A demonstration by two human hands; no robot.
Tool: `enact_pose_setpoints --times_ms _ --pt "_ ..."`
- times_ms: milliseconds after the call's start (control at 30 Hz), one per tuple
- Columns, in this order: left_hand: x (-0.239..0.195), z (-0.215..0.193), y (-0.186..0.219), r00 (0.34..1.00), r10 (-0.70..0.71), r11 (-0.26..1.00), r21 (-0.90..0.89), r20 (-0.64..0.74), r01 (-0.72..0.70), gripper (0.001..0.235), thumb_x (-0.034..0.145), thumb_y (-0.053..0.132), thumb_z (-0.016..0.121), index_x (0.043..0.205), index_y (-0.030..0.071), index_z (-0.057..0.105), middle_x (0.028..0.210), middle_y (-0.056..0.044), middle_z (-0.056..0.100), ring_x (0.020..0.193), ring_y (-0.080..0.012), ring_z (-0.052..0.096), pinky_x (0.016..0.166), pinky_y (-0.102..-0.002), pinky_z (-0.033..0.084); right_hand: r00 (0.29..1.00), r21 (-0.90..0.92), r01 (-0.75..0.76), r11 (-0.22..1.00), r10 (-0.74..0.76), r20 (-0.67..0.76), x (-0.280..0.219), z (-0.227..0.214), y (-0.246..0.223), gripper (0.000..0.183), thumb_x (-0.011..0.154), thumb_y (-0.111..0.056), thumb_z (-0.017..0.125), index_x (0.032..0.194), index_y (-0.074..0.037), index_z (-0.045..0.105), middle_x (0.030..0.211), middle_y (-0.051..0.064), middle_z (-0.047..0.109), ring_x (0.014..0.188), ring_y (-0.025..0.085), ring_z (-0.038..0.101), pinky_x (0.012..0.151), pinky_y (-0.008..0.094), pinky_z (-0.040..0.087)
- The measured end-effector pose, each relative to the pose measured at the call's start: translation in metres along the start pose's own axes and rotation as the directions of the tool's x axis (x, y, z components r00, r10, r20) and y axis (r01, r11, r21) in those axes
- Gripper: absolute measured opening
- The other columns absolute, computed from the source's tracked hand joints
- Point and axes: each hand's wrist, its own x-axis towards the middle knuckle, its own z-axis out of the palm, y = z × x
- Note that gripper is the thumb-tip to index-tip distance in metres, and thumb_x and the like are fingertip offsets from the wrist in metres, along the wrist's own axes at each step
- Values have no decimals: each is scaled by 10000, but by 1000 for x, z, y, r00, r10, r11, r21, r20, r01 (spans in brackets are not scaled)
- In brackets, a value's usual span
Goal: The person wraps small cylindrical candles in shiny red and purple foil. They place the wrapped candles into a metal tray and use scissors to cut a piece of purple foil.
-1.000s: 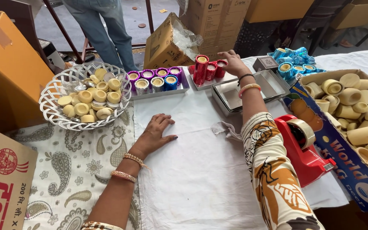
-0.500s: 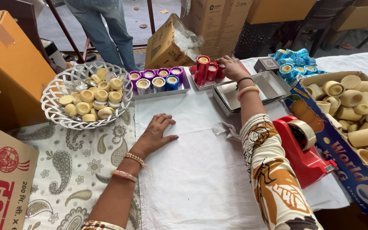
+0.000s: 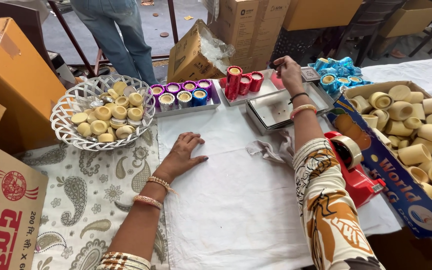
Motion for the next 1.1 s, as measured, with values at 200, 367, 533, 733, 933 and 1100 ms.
enact_pose_setpoints --times_ms 200,367,533,733,933,1100 --pt "2 3 -3 1000 -5 1000 9 7 5 519 804 414 802 1214 134 654 1425 -61 544 1413 -270 390 1206 -394 356 994 220 -58 974 76 -74 -46 -46 -46 195 1095 -81 496 1062 -45 685 728 -33 563 592 40 481 503 215 417" --pt "2 5 -7 1000 12 1000 12 0 -12 526 810 418 802 1222 127 653 1428 -78 544 1410 -274 389 1199 -396 352 995 310 3 951 28 -93 -69 -84 -79 140 1101 -140 568 1022 -51 641 676 -45 564 534 28 481 461 204 385" --pt "3 7 -8 1000 24 1000 7 -11 -24 532 825 419 798 1233 112 647 1428 -98 550 1408 -276 397 1199 -399 350 996 307 44 951 -17 -91 -96 -122 -106 230 1103 -218 632 942 -57 607 645 -36 541 497 27 436 422 213 314" --pt "2 6 -7 1000 16 1000 15 -9 -16 542 819 406 801 1243 107 648 1424 -101 552 1402 -282 400 1198 -398 348 989 -39 96 995 -100 -106 -131 -133 -134 451 1160 -346 580 827 -43 593 603 11 524 485 52 457 447 233 331" --pt "1 4 -7 1000 26 1000 0 -10 -26 527 829 391 800 1245 104 650 1425 -104 556 1407 -289 406 1196 -401 358 994 -198 74 977 -89 -65 -169 -140 -125 206 1130 -216 511 1040 -36 551 761 44 615 603 89 543 510 249 429" --pt "0 4 -7 998 49 999 -17 -37 -50 494 832 365 809 1213 91 656 1422 -117 559 1404 -304 406 1187 -410 362 968 0 216 976 -214 -130 -201 -180 -120 110 1045 -52 603 1110 -6 526 998 75 657 810 84 654 673 221 589"
